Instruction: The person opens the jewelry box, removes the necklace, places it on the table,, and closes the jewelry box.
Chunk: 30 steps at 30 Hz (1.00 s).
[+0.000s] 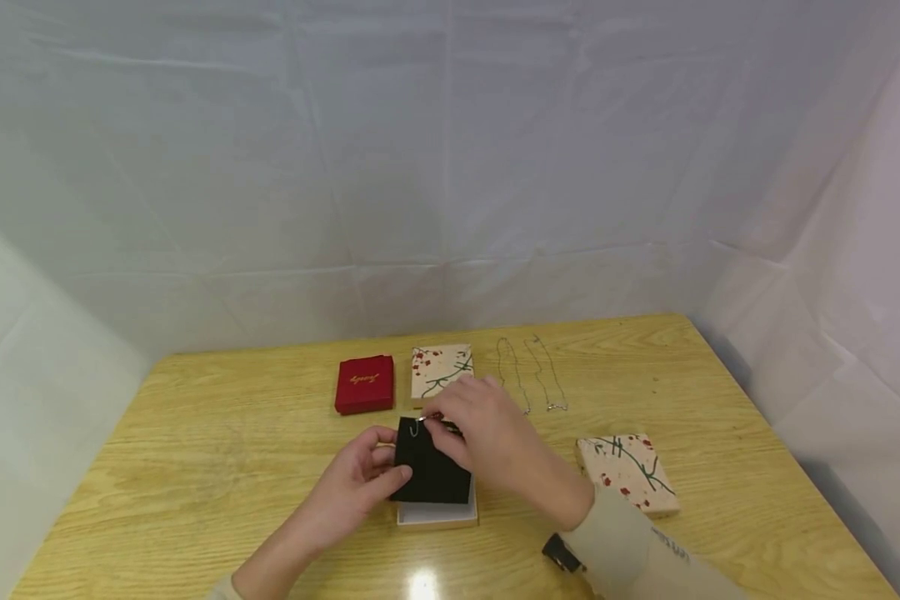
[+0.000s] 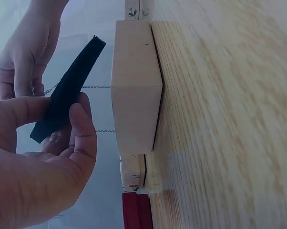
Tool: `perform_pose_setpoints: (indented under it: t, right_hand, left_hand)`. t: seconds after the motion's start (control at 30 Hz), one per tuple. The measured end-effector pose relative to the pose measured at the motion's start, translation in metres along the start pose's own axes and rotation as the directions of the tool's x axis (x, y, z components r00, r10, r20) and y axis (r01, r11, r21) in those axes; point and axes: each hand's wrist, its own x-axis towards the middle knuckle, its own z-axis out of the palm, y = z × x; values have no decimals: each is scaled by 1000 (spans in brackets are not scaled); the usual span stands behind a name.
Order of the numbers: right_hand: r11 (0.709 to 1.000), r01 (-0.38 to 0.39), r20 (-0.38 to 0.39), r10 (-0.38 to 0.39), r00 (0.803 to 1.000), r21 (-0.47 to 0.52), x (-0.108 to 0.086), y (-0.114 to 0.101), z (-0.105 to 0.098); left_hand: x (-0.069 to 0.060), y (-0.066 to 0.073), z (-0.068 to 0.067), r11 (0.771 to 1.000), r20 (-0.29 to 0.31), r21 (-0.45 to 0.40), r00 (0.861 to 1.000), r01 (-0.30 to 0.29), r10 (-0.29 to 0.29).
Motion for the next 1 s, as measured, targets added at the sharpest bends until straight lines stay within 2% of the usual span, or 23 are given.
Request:
perform_pose_setpoints:
  t: [0.2, 0.3, 0.53, 0.8, 1.0]
  right_hand:
    - [999, -32, 13, 31, 999, 44, 9, 5, 1]
    - [995, -76, 36, 74, 997, 65, 13, 6, 1]
    - [983, -167, 94, 160, 983, 77, 23, 5, 2]
    - [974, -210, 138, 198, 970, 79, 30, 8, 6]
    - [958, -256, 183, 230, 956, 131, 32, 11, 8]
  left_hand:
    - [-1, 2, 0, 999, 9, 32, 1000, -2, 2]
    - [-2, 3, 0, 998, 11, 62, 1000, -6, 5]
    - [-3, 3, 1, 994, 23, 110, 1000, -8, 6]
    - [-4, 3, 0, 989, 21, 150, 1000, -1, -2]
    - [-4, 4, -1, 985, 18, 171, 1000, -3, 0]
